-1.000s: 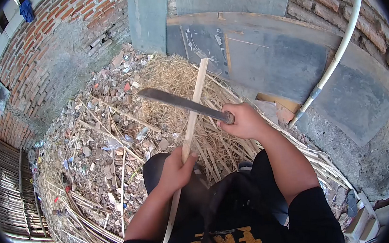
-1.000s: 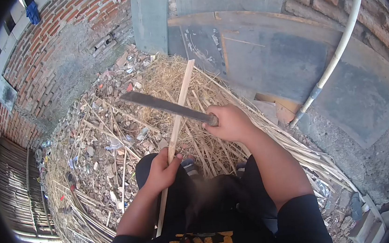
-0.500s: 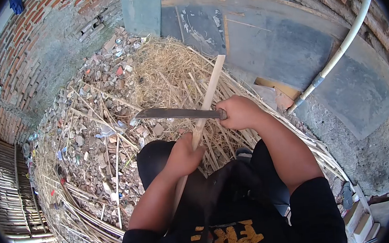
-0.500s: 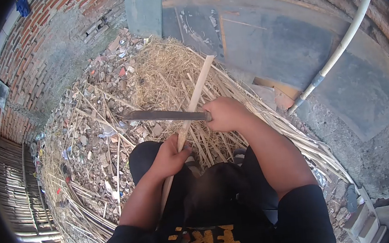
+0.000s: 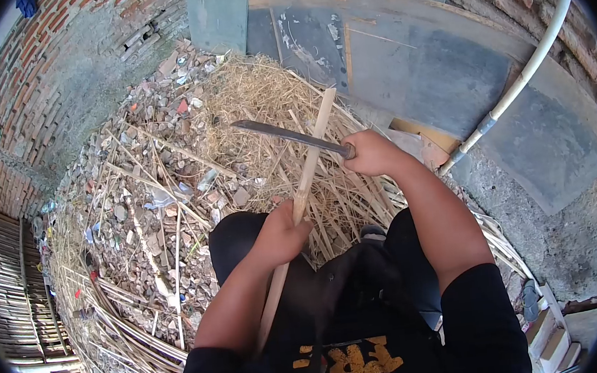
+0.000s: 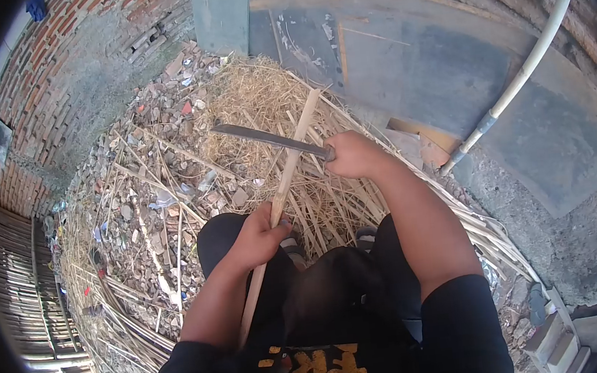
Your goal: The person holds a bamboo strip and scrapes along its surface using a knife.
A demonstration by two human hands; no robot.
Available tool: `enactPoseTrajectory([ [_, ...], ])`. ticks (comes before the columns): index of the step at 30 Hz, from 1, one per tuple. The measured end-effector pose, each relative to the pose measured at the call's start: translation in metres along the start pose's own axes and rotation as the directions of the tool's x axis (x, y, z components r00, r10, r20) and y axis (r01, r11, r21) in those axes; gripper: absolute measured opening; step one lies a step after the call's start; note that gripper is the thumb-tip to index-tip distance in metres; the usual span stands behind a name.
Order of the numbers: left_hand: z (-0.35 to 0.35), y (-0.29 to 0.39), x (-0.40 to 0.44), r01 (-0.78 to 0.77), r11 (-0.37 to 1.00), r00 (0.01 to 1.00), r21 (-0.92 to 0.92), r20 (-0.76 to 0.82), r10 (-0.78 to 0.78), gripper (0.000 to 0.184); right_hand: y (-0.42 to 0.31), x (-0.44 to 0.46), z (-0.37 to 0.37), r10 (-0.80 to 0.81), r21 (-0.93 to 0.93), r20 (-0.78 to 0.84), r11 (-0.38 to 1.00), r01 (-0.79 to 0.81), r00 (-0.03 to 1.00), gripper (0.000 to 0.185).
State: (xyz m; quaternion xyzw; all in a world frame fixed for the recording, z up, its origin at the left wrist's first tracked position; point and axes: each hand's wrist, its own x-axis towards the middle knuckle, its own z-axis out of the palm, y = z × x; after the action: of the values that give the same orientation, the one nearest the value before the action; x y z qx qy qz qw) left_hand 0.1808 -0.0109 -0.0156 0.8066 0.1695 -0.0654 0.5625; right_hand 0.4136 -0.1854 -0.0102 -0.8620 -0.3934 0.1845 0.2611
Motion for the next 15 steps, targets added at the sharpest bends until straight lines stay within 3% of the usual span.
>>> enactPoseTrajectory([
  [3,0.004,-0.012,0.002,-0.055,0.996,0.998,-0.064,-0.005,0.055,0.019,-0.015,-0.014,0.008,-0.081,0.016,-0.02,0.997,0.081,0.997,0.022],
  [4,0.005,-0.016,0.004,-0.086,0.993,0.996,-0.078,-0.017,0.085,0.022,-0.031,-0.022,0.002,-0.076,-0.059,0.088,0.995,0.082,0.993,0.022],
  [7,0.005,-0.014,0.0,-0.096,0.995,0.995,-0.039,-0.018,0.095,0.024,-0.027,-0.018,-0.006,-0.019,-0.092,0.195,0.995,0.038,0.981,0.024],
  [8,0.004,-0.011,-0.003,-0.089,0.996,0.996,-0.01,-0.009,0.089,0.024,-0.004,-0.005,-0.006,0.056,0.057,0.126,0.996,-0.063,0.991,0.027],
  [11,0.001,-0.011,-0.001,-0.065,0.998,0.998,-0.001,0.016,0.065,0.023,0.009,0.002,-0.006,0.098,0.019,0.002,0.995,-0.098,0.995,0.028],
  [12,0.001,-0.008,-0.002,-0.053,0.997,0.998,-0.055,0.022,0.054,0.02,0.007,-0.001,-0.003,0.028,0.021,-0.041,0.999,-0.027,0.999,0.028],
  [15,0.004,-0.004,-0.006,-0.033,0.986,0.998,-0.166,0.048,0.042,0.019,-0.024,-0.019,-0.005,-0.067,-0.078,0.09,0.994,0.074,0.994,0.027],
])
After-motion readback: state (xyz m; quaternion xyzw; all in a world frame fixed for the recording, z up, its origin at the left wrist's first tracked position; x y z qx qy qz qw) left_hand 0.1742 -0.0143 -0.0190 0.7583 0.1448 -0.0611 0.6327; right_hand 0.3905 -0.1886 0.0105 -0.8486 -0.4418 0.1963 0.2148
